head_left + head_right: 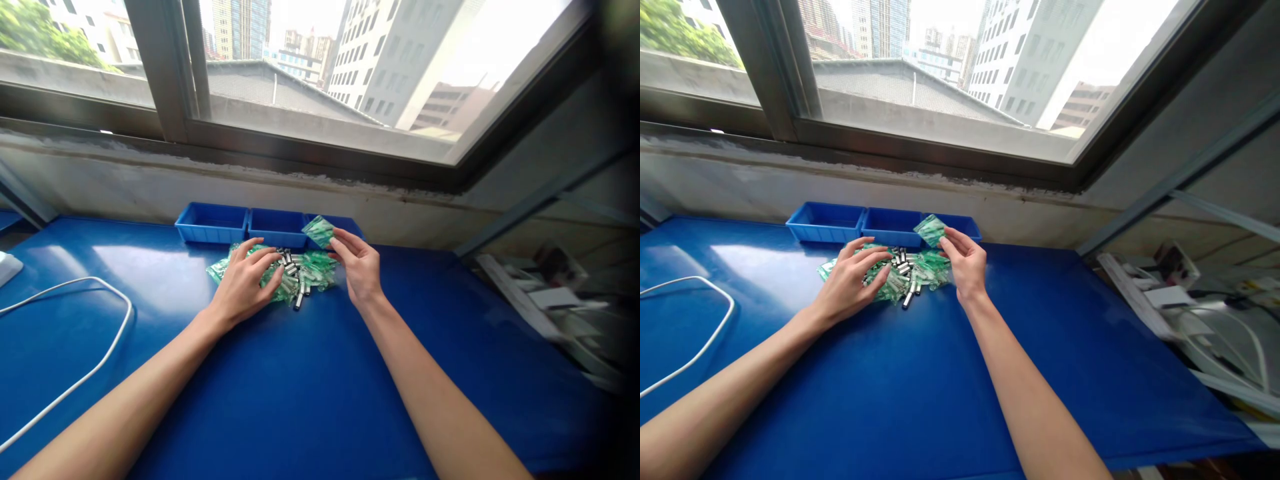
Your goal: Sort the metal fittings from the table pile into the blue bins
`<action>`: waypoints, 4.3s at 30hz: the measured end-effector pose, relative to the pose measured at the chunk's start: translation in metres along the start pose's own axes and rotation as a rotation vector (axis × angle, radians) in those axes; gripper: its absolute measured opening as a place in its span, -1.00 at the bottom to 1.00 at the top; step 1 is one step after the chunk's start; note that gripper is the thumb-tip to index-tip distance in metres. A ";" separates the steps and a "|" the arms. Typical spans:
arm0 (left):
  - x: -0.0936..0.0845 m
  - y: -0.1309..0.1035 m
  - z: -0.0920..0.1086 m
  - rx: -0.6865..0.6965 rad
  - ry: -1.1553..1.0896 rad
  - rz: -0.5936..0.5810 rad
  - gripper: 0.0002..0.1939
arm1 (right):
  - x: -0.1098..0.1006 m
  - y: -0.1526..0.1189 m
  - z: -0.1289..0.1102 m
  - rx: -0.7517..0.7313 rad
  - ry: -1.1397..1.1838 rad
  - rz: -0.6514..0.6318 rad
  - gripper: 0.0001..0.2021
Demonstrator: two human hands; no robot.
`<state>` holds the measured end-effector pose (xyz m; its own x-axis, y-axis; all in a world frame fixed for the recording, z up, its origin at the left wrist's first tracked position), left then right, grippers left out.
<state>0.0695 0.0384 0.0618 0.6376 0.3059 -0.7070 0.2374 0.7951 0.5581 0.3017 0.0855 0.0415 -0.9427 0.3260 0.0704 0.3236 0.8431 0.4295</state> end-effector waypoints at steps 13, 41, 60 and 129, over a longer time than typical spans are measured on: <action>0.004 0.001 -0.008 -0.109 0.120 -0.006 -0.67 | -0.009 0.009 0.006 -0.091 -0.205 -0.105 -0.56; 0.011 0.001 -0.001 -0.067 0.118 -0.102 -0.69 | 0.065 -0.046 -0.051 -0.714 -0.696 -0.646 -0.79; -0.038 0.000 -0.010 -0.078 -0.266 0.312 -0.85 | 0.071 -0.058 -0.068 -0.809 -0.566 -0.587 -0.75; -0.007 0.005 -0.032 -0.445 -0.819 0.128 -0.69 | 0.070 -0.040 -0.033 0.006 0.001 -0.614 -0.74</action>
<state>0.0429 0.0571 0.0563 0.9966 0.0757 -0.0319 -0.0642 0.9598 0.2733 0.2203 0.0606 0.0589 -0.9572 -0.2202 -0.1876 -0.2781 0.8791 0.3871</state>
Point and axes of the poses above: each hand's wrist, its own y-axis towards the middle knuckle, its own x-axis out of the palm, z = x × y, the point moved 10 cm from there along y, towards the middle knuckle, and after that the axes turned 10 degrees about -x, right-handed, at the moved point
